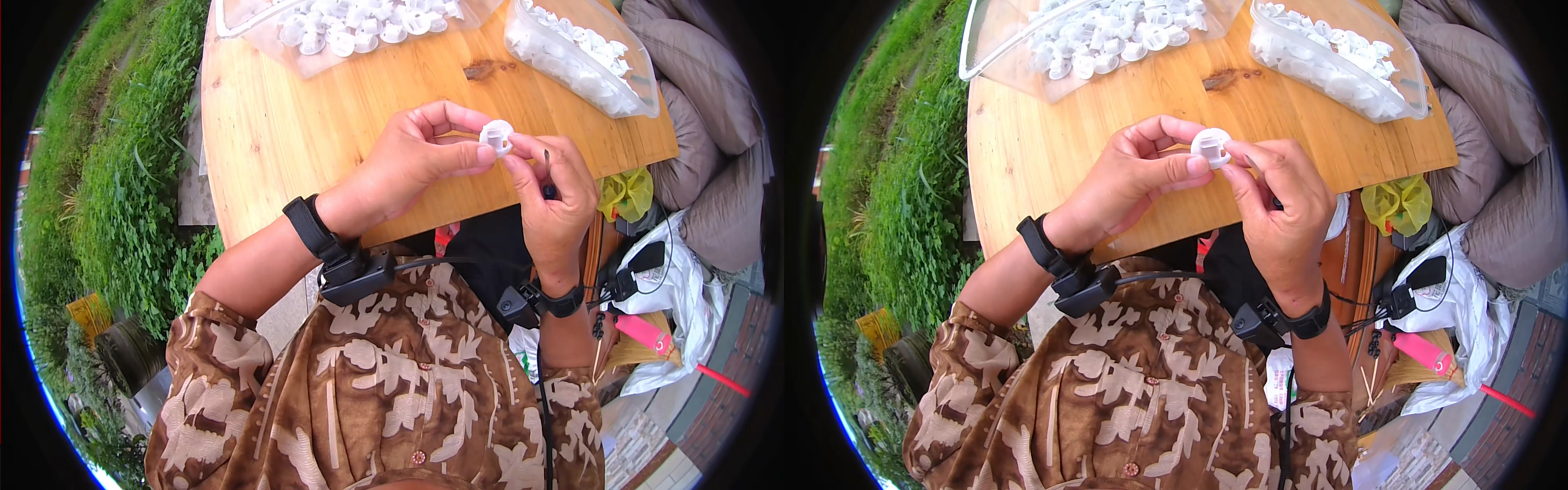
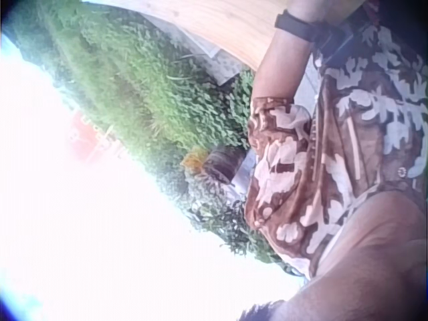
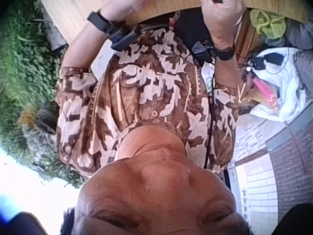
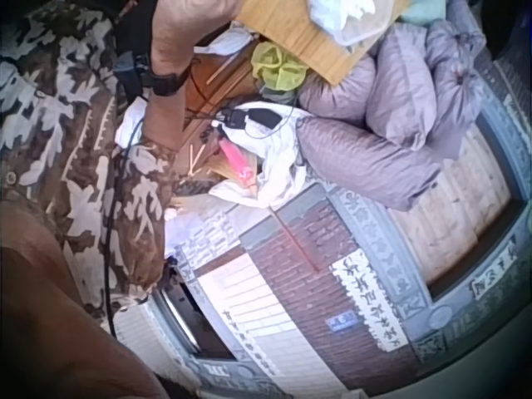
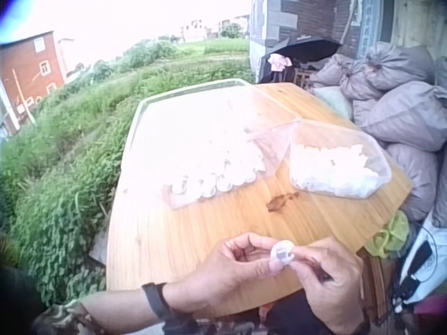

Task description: Inserting a thin metal wire or component into small white plastic circular parts.

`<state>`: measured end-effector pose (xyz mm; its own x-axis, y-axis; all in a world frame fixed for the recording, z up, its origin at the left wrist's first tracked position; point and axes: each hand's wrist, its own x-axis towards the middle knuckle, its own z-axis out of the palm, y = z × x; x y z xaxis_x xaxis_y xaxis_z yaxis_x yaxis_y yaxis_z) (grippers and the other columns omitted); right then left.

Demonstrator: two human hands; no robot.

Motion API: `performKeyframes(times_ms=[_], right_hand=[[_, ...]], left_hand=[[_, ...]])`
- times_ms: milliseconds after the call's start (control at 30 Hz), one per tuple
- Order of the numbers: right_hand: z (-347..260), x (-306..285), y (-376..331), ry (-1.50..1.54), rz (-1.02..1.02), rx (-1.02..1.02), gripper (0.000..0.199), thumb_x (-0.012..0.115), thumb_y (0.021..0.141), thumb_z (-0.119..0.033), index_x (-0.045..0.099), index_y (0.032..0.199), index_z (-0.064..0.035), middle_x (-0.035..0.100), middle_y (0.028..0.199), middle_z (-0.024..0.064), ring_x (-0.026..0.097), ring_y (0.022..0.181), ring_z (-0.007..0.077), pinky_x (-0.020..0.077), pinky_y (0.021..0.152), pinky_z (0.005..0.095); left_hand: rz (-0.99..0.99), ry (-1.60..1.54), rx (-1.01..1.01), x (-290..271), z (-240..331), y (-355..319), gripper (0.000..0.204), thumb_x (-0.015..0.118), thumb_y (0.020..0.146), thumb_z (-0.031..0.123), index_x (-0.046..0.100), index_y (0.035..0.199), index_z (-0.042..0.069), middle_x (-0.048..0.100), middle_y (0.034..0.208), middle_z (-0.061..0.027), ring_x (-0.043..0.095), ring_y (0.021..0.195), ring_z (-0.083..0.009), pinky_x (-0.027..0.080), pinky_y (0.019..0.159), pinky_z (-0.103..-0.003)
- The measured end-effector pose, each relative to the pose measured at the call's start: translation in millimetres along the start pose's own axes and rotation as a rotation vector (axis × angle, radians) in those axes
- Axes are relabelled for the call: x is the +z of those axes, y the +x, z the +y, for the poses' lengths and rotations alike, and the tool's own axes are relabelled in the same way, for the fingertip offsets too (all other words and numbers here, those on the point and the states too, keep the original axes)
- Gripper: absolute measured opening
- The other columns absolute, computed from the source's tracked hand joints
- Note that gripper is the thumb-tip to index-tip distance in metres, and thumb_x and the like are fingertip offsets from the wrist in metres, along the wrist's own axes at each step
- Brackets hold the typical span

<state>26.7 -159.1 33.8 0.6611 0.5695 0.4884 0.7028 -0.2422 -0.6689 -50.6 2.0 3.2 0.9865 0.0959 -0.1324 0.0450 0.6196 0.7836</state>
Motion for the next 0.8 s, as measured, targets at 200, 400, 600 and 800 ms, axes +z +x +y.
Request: performKeyframes(times_ms=[200,400,600,800], right_hand=[[1.9,4.2,-5.2,-0.005,0.077,-0.104,0.022,0.071,0.075,0.004,0.069,0.095,-0.005,0.062,0.081,0.0061,0.059,0.066,0.0175,0.0444,0.056,0.0271],[3.4,7.2,-8.9,-0.064,0.099,-0.214,0.025,0.07,0.075,0.005,0.07,0.097,-0.0058,0.062,0.082,0.0067,0.06,0.067,0.0194,0.0467,0.059,0.0275],[-5.0,-2.1,-4.8,0.099,0.039,0.093,0.018,0.068,0.081,0.001,0.069,0.098,-0.0034,0.061,0.079,0.004,0.059,0.067,0.0108,0.0447,0.059,0.0225],[2.9,-19.5,9.7,0.364,-0.168,0.336,0.015,0.066,0.086,-0.005,0.067,0.1,0.002,0.065,0.081,-0.0001,0.056,0.068,0.0024,0.0428,0.059,0.0172]], left_hand=[[0.008,0.02,0.076,3.6,-2.7,-2.7,0.028,0.068,0.084,0.001,0.057,0.109,0.001,0.064,0.108,-0.0076,0.062,0.1,-0.0144,0.051,0.091,-0.029],[0.007,0.032,0.102,5.1,-5.0,-3.9,0.028,0.068,0.084,0.001,0.057,0.109,0.002,0.064,0.108,-0.0071,0.062,0.101,-0.0146,0.05,0.09,-0.029],[-0.02,-0.003,0.026,4.4,3.4,-4.2,0.024,0.066,0.087,0.007,0.058,0.109,0.003,0.064,0.108,-0.0048,0.062,0.1,-0.013,0.052,0.088,-0.028],[-0.042,0.057,-0.034,4.6,3.4,-3.0,0.025,0.065,0.088,0.011,0.059,0.111,0.004,0.064,0.107,-0.0043,0.062,0.098,-0.0123,0.053,0.085,-0.026]])
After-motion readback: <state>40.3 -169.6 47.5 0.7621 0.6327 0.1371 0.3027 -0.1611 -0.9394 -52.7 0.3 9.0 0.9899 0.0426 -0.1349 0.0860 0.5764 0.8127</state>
